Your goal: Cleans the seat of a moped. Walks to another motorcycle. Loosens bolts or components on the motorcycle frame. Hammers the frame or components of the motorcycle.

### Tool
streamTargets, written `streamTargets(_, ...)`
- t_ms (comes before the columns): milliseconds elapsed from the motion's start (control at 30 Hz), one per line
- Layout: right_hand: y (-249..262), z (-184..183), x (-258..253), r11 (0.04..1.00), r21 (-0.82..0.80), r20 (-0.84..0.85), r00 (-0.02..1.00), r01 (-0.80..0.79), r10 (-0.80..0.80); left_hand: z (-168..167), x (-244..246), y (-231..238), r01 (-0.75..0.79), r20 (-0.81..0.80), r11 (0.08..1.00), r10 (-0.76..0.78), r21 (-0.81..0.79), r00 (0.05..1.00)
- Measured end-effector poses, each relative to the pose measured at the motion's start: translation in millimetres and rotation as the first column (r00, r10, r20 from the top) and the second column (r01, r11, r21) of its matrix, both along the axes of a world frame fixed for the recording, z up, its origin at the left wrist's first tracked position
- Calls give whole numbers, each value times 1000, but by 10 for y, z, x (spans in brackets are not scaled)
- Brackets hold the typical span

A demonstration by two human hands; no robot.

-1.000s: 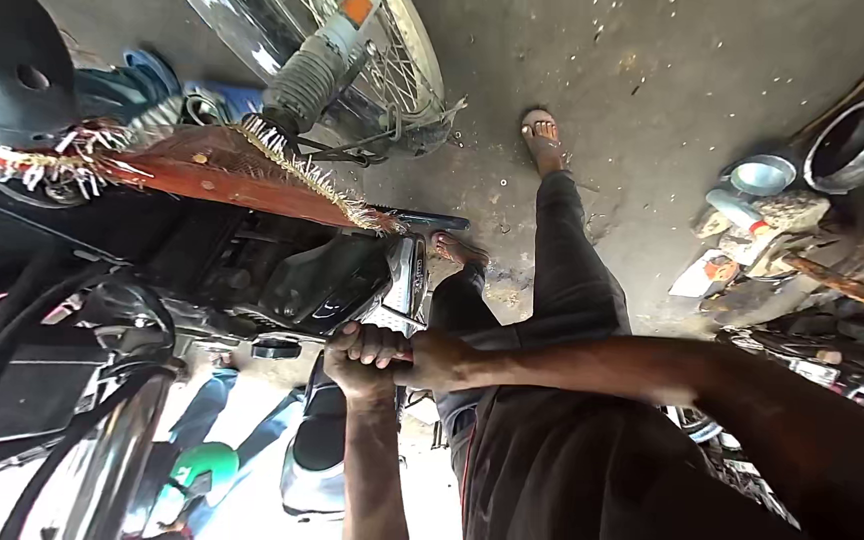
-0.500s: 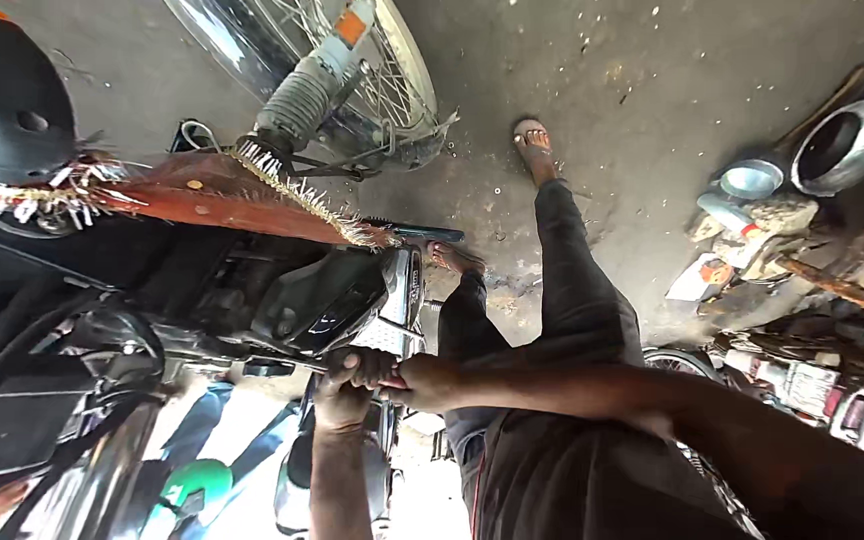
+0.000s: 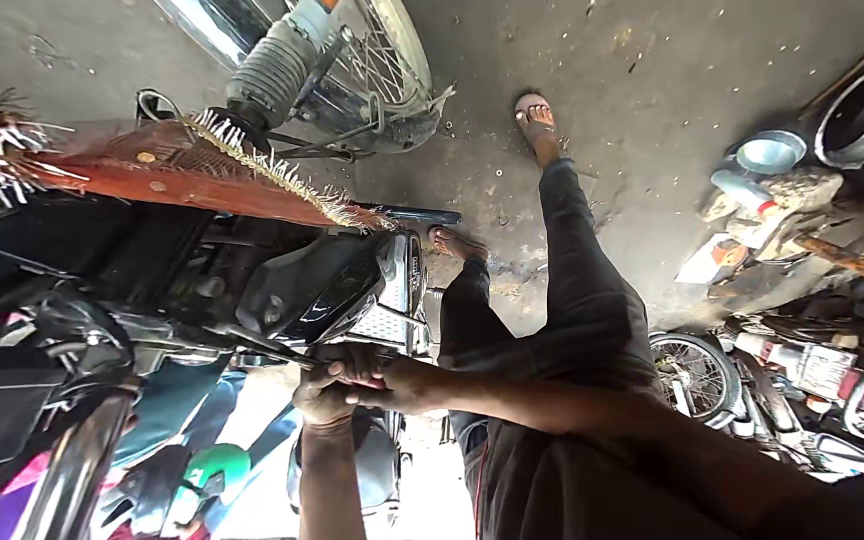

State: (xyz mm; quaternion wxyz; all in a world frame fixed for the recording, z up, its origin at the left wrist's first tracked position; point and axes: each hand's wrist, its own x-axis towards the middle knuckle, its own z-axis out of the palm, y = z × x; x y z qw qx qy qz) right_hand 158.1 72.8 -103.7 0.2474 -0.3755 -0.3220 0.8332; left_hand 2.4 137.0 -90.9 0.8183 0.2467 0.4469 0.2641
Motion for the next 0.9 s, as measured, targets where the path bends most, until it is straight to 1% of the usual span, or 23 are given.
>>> streamTargets(100, 11, -1, -104, 1000, 27, 43, 999, -11, 10, 59, -47, 11, 20, 29, 998, -19, -54, 999)
streamTargets(167, 48, 22, -80, 999, 9, 26, 999, -33, 33, 53, -72, 27, 24, 41, 998, -22, -62, 999)
streamTargets(233, 69, 55, -59, 998, -24, -20, 998, -55, 55, 79, -90, 34, 26, 17, 998, -25, -65, 1000)
streamTargets(300, 87, 61, -4, 997, -75, -48, 999, -29, 26, 64, -45, 24, -13, -7, 998, 13, -67, 1000)
streamTargets(333, 90, 90, 32, 995, -100, -34, 999, 8, -11, 71, -6, 15, -46, -6, 996, 45, -75, 999)
streamTargets(367, 89, 118, 67, 991, -120, -11, 999, 52, -54, 75, 36, 7, -81, 10, 993, 82, -91, 997)
streamTargets(433, 80, 175, 71, 984, -150, 86, 993, 93, -80, 84, 94, 0, -125, 43, 986, 130, -108, 991)
streamTargets(500, 74, 204, -13, 987, -141, 237, 971, 71, -36, 87, 137, 7, -130, 53, 986, 136, -102, 989)
streamTargets(533, 74, 193, -43, 989, -138, 300, 954, 52, -8, 74, 185, 3, -138, 34, 986, 142, -98, 989)
streamTargets(600, 33, 164, -51, 991, -127, 363, 932, 51, -1, 78, 314, -43, -166, -31, 980, 164, -106, 986)
streamTargets(700, 93, 32, 147, 996, -92, 328, 943, -21, 50, 17, 498, -40, -227, -31, 970, 225, -83, 974)
streamTargets(767, 91, -21, 195, 998, -11, 291, 955, -57, 57, 47, 469, -32, -193, -70, 978, 188, -74, 980)
streamTargets(833, 165, -56, 289, 980, 74, 282, 947, -184, 157, 64, 392, 14, -146, -166, 986, 131, -79, 977)
streamTargets(900, 226, -32, 341, 953, 121, 302, 925, -277, 230, 175, 331, 37, -105, -367, 993, 76, -58, 927)
